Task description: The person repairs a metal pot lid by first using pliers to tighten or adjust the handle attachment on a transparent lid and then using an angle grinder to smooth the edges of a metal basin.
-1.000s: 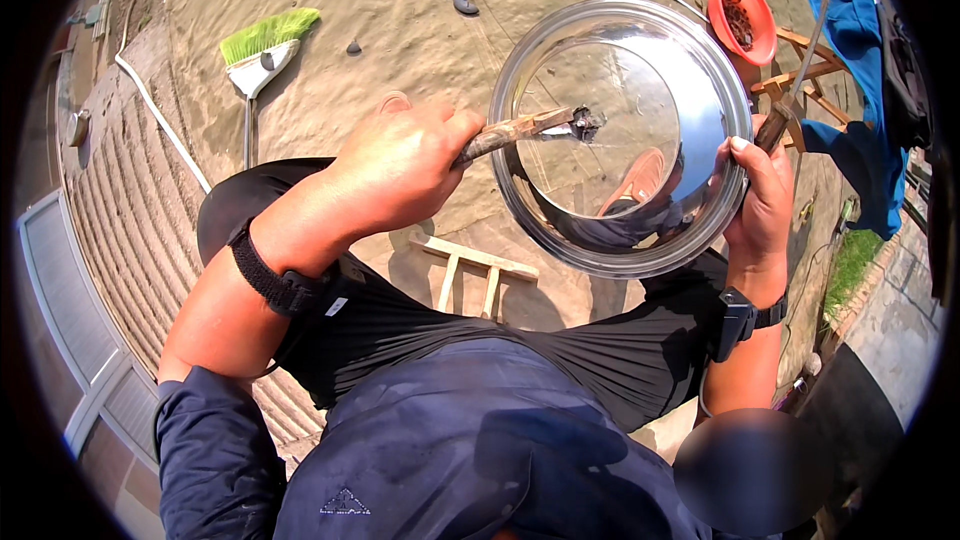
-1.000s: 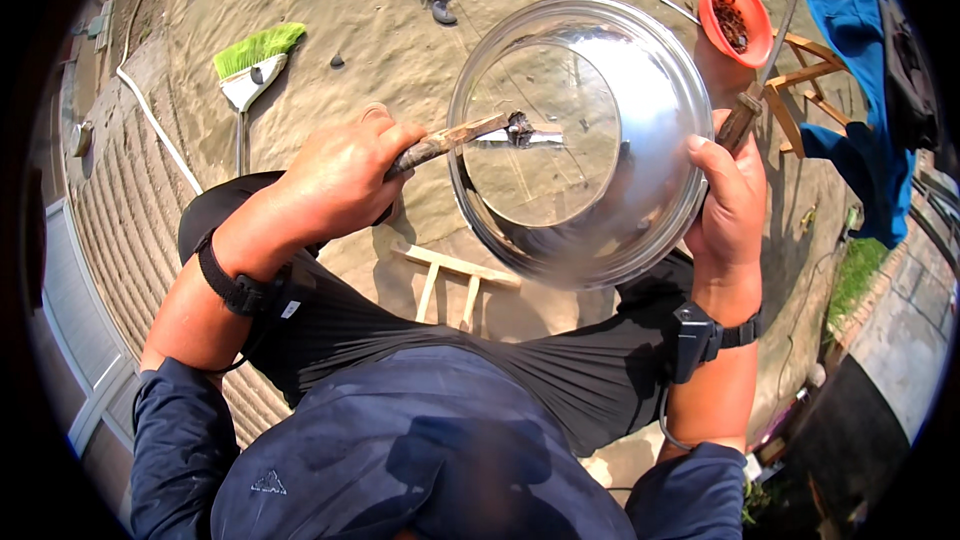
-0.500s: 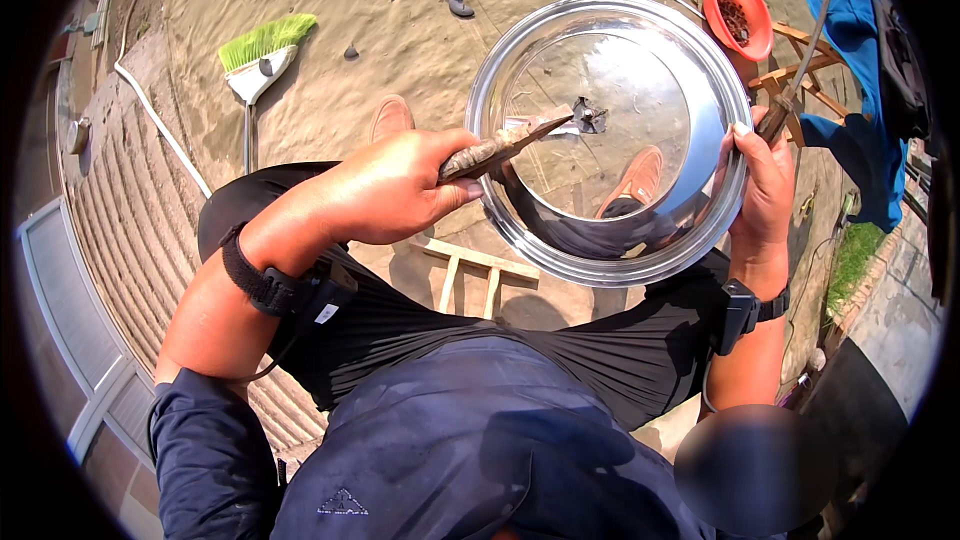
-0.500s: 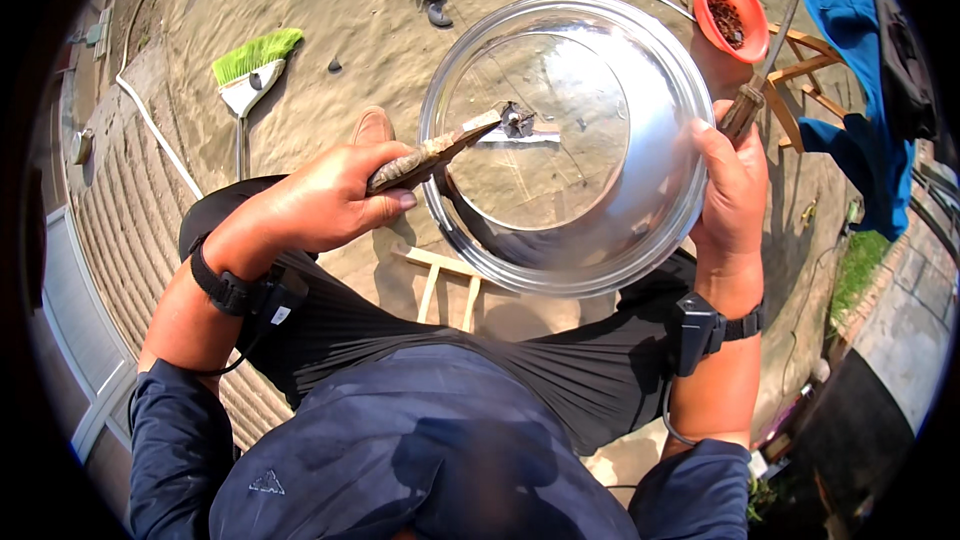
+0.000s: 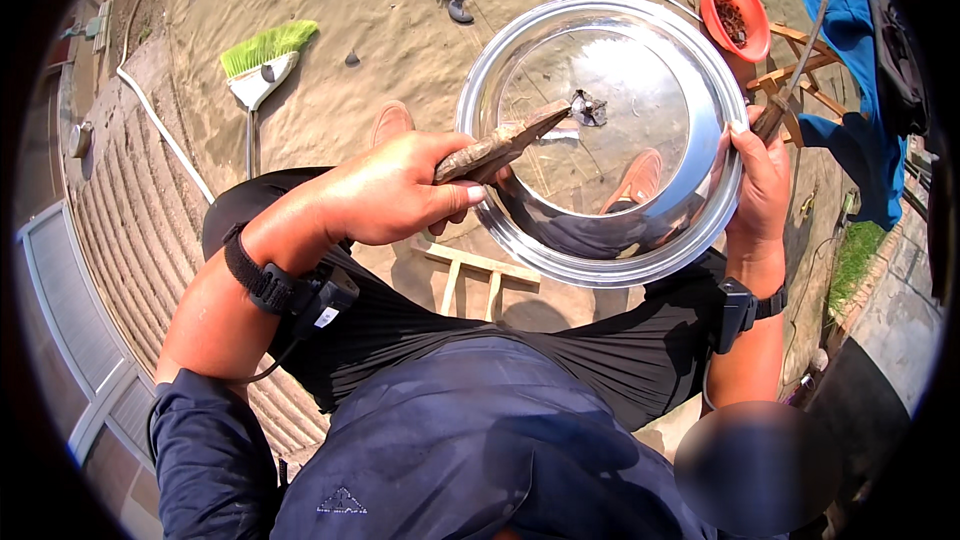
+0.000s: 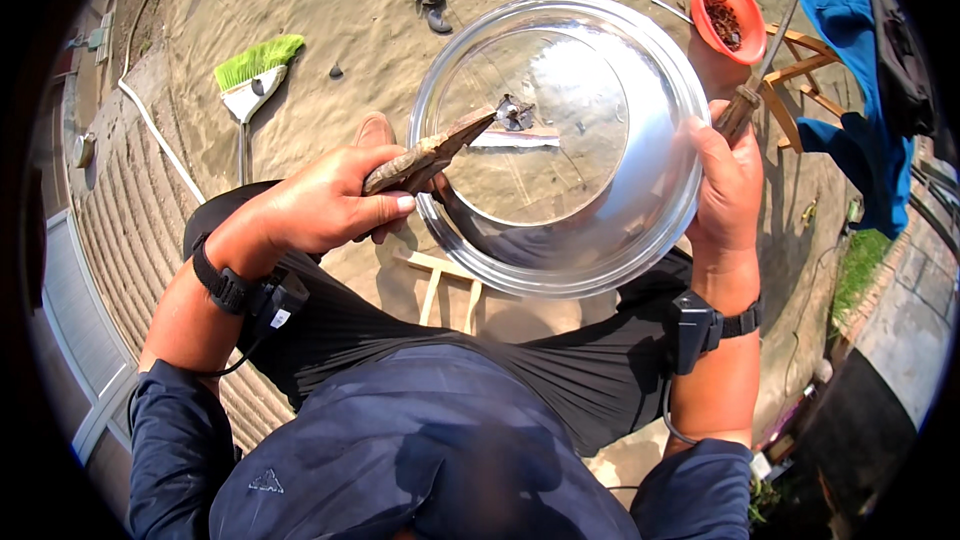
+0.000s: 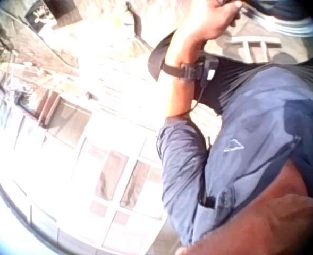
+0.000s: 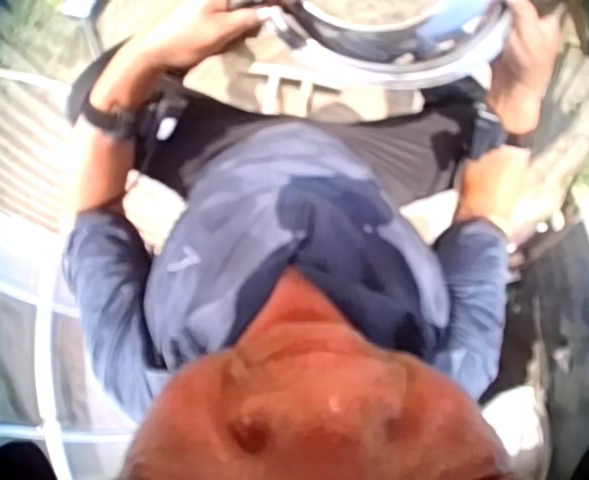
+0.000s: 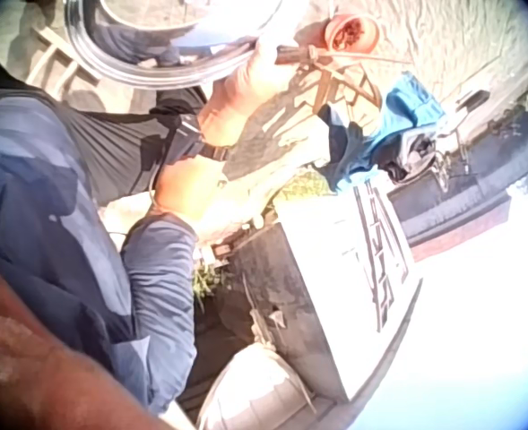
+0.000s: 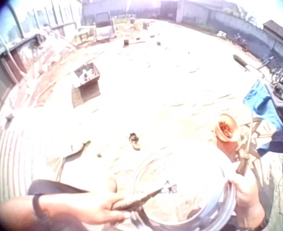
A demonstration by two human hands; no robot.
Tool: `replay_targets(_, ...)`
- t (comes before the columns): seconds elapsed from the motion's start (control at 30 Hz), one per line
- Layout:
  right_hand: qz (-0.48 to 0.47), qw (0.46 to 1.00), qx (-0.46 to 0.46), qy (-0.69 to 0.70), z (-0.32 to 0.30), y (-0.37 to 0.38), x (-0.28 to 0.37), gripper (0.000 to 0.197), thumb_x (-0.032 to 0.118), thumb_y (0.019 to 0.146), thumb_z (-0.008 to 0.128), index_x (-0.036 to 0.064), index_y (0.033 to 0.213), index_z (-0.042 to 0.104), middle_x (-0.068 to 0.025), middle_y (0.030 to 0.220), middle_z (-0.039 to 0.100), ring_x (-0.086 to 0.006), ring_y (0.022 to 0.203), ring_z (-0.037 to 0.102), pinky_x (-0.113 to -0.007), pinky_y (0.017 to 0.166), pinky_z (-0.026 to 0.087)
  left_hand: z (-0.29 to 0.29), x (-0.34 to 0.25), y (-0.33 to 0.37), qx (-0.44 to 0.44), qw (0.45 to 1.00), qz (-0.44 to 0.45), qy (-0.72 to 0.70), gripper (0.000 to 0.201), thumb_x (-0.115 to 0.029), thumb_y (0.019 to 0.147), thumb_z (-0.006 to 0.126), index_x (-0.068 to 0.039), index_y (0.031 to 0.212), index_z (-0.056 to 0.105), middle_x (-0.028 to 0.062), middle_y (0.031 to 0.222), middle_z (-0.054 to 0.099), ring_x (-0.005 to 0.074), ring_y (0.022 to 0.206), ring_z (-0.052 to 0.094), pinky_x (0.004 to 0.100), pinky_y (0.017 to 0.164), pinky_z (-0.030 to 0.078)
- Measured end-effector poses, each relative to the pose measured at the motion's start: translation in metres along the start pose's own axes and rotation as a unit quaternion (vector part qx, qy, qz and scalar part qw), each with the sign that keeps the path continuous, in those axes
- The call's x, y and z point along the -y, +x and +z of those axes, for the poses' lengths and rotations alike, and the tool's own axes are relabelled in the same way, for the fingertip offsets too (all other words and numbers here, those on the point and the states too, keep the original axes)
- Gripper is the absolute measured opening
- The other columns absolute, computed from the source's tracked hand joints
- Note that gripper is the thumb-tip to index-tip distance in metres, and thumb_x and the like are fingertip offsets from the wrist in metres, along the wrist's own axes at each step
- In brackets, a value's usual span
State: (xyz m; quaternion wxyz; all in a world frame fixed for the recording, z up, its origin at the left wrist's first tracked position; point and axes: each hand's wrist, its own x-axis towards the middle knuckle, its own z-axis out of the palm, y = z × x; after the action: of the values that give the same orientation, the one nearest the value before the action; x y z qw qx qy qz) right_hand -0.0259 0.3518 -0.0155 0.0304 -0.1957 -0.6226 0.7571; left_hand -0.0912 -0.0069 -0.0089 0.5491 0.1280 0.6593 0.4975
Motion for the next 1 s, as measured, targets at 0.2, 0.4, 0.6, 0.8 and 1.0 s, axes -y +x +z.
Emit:
replay_targets(0.2,-0.004,1.0,0.006,0.003,-0.001,0.0,-0.001,0.008,0.01,0.098,0.057,0.0053,0.103,0.053,-0.0025,0.083,0.061,-0.0094,0.069,0.059,-0.022,0.061,0.05,-0.003,0.007,0.001,0.023,0.999,0.021,-0.031,0.027,-0.016,0.102,0.056,-0.006,0.126,0.06,-0.0004,0.077,0.058,0.0077,0.064,0.055,0.0256,0.059,0.047)
replay_targets(0.4,-0.008,1.0,0.013,0.015,-0.002,0.0,-0.002,0.008,0.008,0.099,0.055,0.0042,0.105,0.054,-0.0033,0.089,0.061,-0.007,0.074,0.061,-0.019,0.067,0.052,-0.006,0.007,0.003,0.064,0.993,0.016,-0.101,0.03,-0.017,0.102,0.056,-0.002,0.128,0.059,0.0009,0.077,0.059,0.0083,0.064,0.058,0.0246,0.059,0.048)
replay_targets(0.6,-0.03,0.999,0.012,-0.005,-0.004,0.003,-0.004,0.009,0.011,0.098,0.058,0.0056,0.103,0.054,-0.0035,0.084,0.062,-0.0081,0.067,0.06,-0.019,0.06,0.051,-0.006,0.004,-0.004,0.108,0.969,0.012,-0.222,0.032,-0.021,0.1,0.06,0.001,0.123,0.058,0.0045,0.079,0.061,0.0114,0.064,0.059,0.0262,0.058,0.048)
replay_targets(0.8,-0.053,0.997,-0.02,-0.045,-0.007,0.003,-0.006,0.01,0.015,0.096,0.061,0.0075,0.098,0.053,-0.0028,0.076,0.061,-0.0091,0.059,0.058,-0.021,0.053,0.048,-0.007,0.006,0.005,-0.008,0.997,0.009,-0.071,0.03,-0.022,0.1,0.061,0.0,0.12,0.058,0.0054,0.087,0.064,0.0118,0.069,0.062,0.026,0.059,0.048)
replay_targets(1.0,-0.067,0.996,-0.006,-0.06,-0.005,0.002,0.005,0.011,0.015,0.097,0.061,0.0075,0.098,0.053,-0.0027,0.077,0.061,-0.0085,0.059,0.057,-0.021,0.054,0.048,-0.005,0.02,0.014,-0.221,0.917,0.131,0.304,0.047,-0.002,0.088,0.06,-0.008,0.134,0.054,0.0173,0.1,0.064,0.0354,0.094,0.064,0.0426,0.078,0.051)
